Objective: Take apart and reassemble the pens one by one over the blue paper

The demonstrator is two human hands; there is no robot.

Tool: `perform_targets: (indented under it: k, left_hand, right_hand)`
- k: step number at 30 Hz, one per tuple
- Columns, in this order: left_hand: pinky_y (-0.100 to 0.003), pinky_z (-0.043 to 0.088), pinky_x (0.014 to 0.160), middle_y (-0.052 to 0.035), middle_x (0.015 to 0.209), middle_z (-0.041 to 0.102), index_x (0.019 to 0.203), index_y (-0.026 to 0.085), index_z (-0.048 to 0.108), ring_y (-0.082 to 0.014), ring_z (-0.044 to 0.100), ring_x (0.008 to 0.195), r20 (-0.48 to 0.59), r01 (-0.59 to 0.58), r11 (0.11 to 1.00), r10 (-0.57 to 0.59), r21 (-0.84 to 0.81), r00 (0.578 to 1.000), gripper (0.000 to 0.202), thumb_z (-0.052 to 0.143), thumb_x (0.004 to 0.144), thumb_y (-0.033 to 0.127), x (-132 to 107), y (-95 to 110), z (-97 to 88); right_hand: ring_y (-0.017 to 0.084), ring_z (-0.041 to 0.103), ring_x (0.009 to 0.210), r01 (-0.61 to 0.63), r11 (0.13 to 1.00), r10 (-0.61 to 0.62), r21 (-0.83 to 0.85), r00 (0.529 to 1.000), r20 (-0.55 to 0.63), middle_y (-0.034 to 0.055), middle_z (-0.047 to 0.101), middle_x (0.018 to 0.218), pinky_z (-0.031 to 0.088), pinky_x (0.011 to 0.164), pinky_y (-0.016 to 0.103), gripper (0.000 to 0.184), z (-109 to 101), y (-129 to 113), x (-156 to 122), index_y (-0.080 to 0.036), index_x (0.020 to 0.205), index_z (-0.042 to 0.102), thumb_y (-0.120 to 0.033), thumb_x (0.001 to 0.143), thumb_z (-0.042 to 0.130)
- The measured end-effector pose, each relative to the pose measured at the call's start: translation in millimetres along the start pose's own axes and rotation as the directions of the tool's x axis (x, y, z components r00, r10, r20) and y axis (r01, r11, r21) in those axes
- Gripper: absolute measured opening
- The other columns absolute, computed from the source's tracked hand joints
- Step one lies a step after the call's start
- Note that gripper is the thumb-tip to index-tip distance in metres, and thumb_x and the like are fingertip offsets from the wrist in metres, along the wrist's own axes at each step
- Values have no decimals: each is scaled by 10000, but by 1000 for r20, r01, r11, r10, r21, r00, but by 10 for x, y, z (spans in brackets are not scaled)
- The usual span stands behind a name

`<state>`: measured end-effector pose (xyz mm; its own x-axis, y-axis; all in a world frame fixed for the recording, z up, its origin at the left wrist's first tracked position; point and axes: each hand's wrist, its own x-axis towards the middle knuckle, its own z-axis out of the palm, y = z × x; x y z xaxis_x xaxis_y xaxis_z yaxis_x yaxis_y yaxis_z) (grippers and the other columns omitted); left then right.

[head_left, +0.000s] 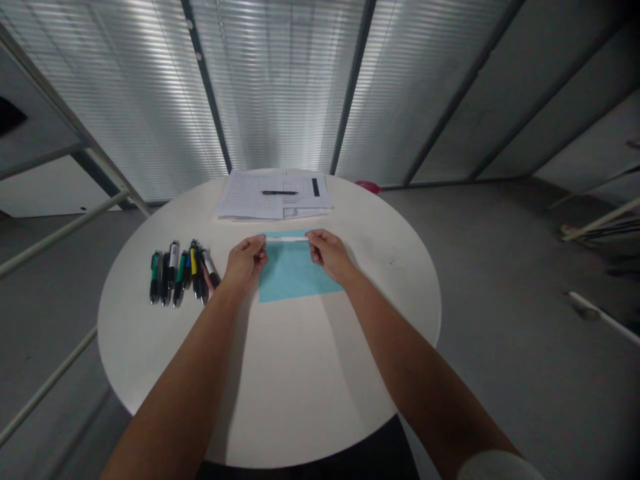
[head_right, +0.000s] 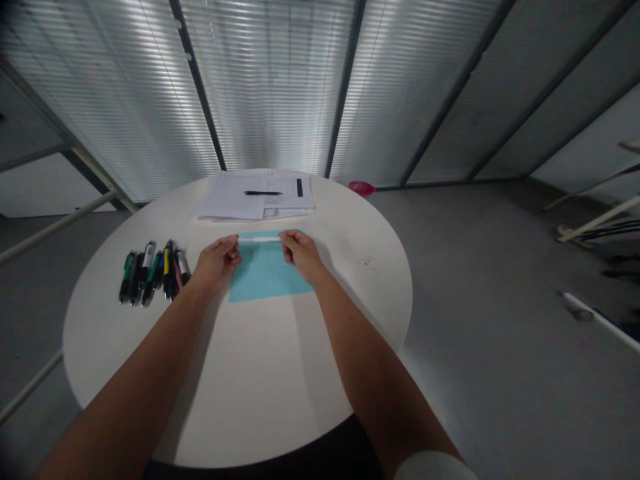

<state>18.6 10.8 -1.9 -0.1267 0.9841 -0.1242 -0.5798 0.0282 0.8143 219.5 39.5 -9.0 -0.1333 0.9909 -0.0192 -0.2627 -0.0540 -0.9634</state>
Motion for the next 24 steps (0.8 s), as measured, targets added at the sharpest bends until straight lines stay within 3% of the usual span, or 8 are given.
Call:
perform_targets:
  k: [17, 24]
  left_hand:
    - [-176, 335, 433, 24, 602, 527, 656, 135, 545, -47, 453, 486, -73, -49, 999, 48, -11, 996, 335, 845, 687, 279, 1, -27, 34]
    - [-180, 350, 437, 33, 597, 518, 663, 148, 529, -50, 458, 485, -46, -44, 999, 44, -3, 998, 338, 839, 698, 276, -15, -25, 43]
  right_hand:
    - [63, 471, 464, 88, 993, -82, -84, 993, 80, -64, 603, 619, 320, 449, 211, 409, -2, 14, -35, -215, 897, 586, -465, 658, 802]
    - [61, 477, 473, 127, 991, -122, -50, 988, 92, -82, 555, 629, 330, 454, 208, 317, -21, 48, -14, -233, 918, 603, -407, 714, 772]
